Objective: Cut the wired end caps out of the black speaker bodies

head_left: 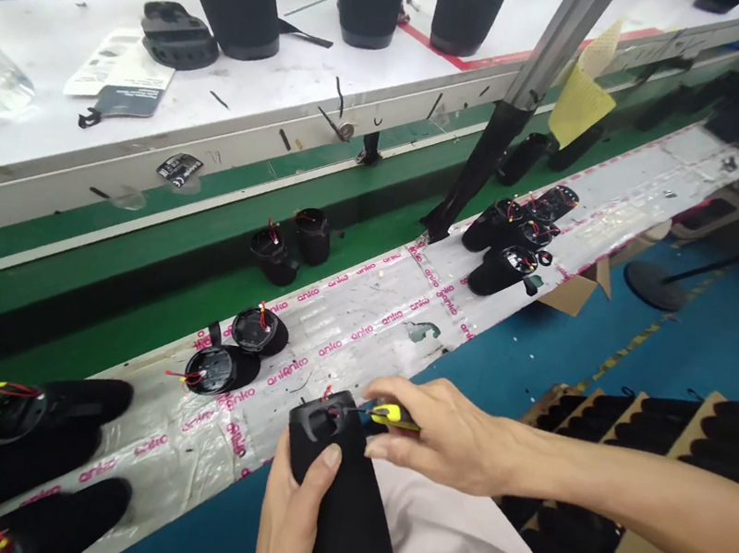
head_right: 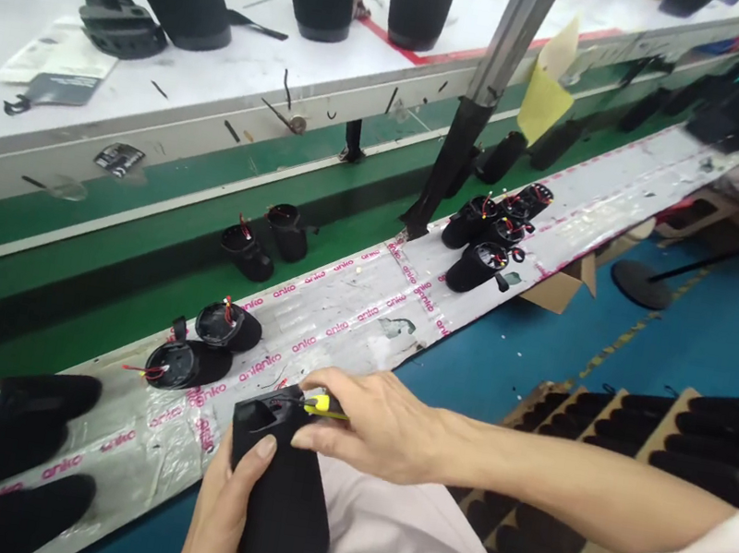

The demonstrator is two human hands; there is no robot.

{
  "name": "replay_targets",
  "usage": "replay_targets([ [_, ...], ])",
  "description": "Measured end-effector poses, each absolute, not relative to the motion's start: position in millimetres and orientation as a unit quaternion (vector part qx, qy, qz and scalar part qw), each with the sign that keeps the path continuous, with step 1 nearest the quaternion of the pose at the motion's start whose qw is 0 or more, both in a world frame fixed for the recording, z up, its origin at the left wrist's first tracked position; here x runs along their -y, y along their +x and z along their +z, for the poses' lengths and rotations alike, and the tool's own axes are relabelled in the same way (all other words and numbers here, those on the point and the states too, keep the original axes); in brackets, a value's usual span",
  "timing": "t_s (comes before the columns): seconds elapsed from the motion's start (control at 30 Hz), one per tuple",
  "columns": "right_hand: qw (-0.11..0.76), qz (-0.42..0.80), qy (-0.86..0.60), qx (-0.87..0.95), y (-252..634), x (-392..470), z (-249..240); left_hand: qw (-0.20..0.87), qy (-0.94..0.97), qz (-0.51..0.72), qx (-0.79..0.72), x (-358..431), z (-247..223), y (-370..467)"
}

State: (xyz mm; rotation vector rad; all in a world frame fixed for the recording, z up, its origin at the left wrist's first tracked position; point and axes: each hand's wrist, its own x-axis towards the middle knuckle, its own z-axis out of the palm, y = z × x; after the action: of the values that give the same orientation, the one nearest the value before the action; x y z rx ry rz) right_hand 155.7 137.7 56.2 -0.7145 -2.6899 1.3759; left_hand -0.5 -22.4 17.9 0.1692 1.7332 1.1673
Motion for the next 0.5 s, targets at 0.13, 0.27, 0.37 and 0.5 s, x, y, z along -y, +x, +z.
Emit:
replay_targets([
  [0.13,0.065,0.495,-0.301,0.813,141,-129,49,0.492,0.088,0.460,-0.734,18,23,4],
  [0.27,0.082,0.535,-0.371,0.755,134,-123,31,0.445,0.140,0.437,-0.769,14,23,10],
  [0.37,0.108,0.622,-0.391,0.670,132,-118,19,0.446,0.157,0.431,-0.768,12,19,10],
  [0.5,0.114,0.704,-0.400,0.575,129,-116,8,0.462,0.136,0.454,-0.749,13,16,7],
])
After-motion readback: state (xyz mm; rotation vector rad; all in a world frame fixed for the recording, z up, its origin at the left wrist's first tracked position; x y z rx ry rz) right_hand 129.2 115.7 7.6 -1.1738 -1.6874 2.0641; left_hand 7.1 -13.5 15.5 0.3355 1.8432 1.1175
